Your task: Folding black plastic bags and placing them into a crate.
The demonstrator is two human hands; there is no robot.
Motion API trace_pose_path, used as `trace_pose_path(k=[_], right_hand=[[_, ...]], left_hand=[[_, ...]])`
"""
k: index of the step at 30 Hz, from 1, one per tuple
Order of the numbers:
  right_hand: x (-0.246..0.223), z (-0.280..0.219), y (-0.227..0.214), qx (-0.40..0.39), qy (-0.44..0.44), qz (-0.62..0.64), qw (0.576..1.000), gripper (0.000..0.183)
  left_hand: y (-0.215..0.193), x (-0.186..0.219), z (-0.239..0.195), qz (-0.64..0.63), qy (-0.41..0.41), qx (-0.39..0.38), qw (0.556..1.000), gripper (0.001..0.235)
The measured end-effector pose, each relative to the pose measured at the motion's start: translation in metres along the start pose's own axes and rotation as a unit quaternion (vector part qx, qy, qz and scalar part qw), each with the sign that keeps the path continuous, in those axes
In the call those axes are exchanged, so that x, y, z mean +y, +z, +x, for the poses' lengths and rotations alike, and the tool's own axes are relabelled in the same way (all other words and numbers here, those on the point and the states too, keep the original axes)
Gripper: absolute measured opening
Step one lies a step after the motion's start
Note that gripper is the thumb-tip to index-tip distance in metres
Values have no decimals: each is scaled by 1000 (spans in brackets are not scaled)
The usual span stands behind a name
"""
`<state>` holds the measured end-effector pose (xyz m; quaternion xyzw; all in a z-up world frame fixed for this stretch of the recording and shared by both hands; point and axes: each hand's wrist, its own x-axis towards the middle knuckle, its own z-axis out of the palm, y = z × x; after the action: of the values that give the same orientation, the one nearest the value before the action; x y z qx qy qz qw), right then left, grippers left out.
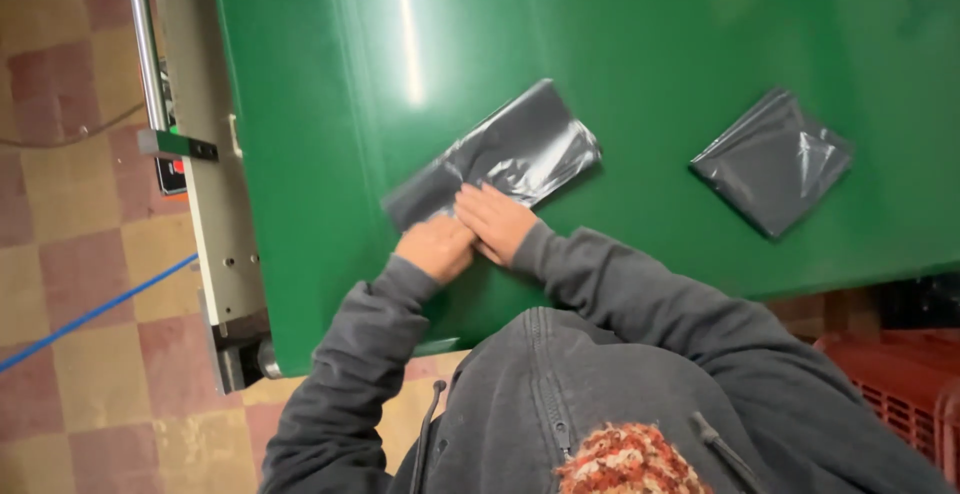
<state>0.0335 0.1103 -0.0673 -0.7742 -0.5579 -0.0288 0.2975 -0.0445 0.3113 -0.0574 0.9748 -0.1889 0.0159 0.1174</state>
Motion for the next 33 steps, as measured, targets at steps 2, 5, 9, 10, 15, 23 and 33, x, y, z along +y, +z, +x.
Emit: trace_pose_path(k=[2,5,9,10,15,23,33], right_hand=[[6,-34,4,1,15,26,1000,59],[4,-75,-7,3,27,91,996,53],[24,-115,2,51,202,307,929,47],[39,-120,17,58,202,304,929,47],[89,-117,43,248,575,551,552,35],[46,-134,-32,406,463,365,698,47],[110,-268,-194,537,453,130,700,40]], left_hand=[[-10,9,16,-114,40,-17,993,22],[-14,2,53,-375,10,-59,925,20],[37,-51,95,-710,-301,-265,579,74],[47,-57,99,-707,-298,-268,584,74],[33,-19,116,-354,-269,-20,895,48],[-18,90,157,-144,-23,205,968,24],[92,240,317,-237,-59,157,957,38]])
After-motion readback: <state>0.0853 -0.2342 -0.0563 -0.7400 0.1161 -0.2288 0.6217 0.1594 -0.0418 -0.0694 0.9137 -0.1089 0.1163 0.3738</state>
